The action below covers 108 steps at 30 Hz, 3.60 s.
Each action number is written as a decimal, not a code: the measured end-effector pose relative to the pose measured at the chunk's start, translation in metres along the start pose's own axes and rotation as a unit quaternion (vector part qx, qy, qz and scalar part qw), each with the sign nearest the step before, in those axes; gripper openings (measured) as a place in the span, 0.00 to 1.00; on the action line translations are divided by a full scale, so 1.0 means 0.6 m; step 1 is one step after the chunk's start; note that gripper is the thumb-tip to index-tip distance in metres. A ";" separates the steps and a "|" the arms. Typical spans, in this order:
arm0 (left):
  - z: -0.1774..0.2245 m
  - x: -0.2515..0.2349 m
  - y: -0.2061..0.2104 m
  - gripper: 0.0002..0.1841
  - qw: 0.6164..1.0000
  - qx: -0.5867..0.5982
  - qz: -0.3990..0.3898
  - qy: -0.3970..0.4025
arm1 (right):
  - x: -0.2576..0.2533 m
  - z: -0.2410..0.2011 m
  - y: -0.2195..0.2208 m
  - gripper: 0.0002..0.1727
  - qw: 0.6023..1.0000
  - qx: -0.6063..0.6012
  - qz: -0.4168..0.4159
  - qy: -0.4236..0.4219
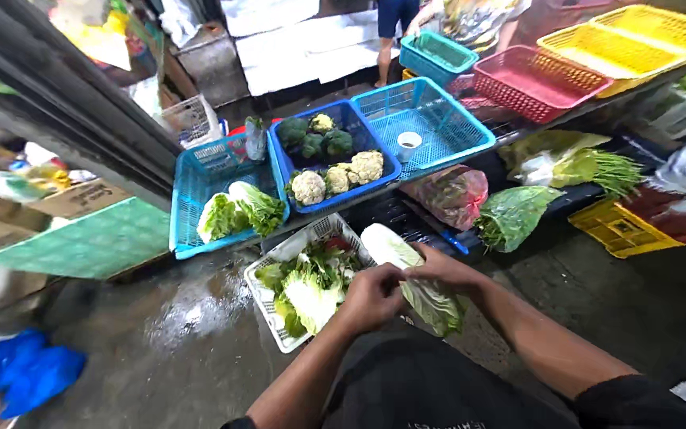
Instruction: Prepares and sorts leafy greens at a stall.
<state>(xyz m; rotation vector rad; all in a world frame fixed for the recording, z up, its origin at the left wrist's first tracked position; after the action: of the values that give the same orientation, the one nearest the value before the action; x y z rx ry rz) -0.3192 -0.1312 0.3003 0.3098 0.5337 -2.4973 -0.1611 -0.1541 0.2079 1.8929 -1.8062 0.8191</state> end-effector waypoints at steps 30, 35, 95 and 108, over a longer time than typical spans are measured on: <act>-0.038 0.062 -0.329 0.44 0.966 -0.204 0.149 -0.062 | -0.008 -0.315 0.128 0.37 0.976 -0.034 -0.113 -0.185; -0.048 0.041 -0.337 0.43 0.963 -0.241 0.096 -0.074 | -0.013 -0.350 0.175 0.44 0.949 -0.111 0.066 -0.289; 0.048 0.134 -0.571 0.32 0.891 -0.193 0.408 0.056 | -0.283 -0.508 0.264 0.31 0.992 0.051 -0.006 -0.114; -0.187 -0.058 0.011 0.29 0.853 0.266 0.406 -0.190 | -0.011 -0.070 -0.046 0.65 0.978 0.148 0.089 -0.115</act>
<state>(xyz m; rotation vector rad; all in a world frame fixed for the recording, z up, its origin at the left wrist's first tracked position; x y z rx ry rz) -0.2755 -0.0709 0.2091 0.1763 -0.4097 -1.7349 -0.1398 -0.1196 0.2379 2.1061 -2.1164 1.0154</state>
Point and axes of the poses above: each hand's wrist, its own x-axis away from the middle knuckle, its own y-axis out of the palm, z = x × y, the point moved 9 cm from there along -x, towards the middle knuckle, and after that the axes turned 13 degrees about y, right-handed, at the moved point
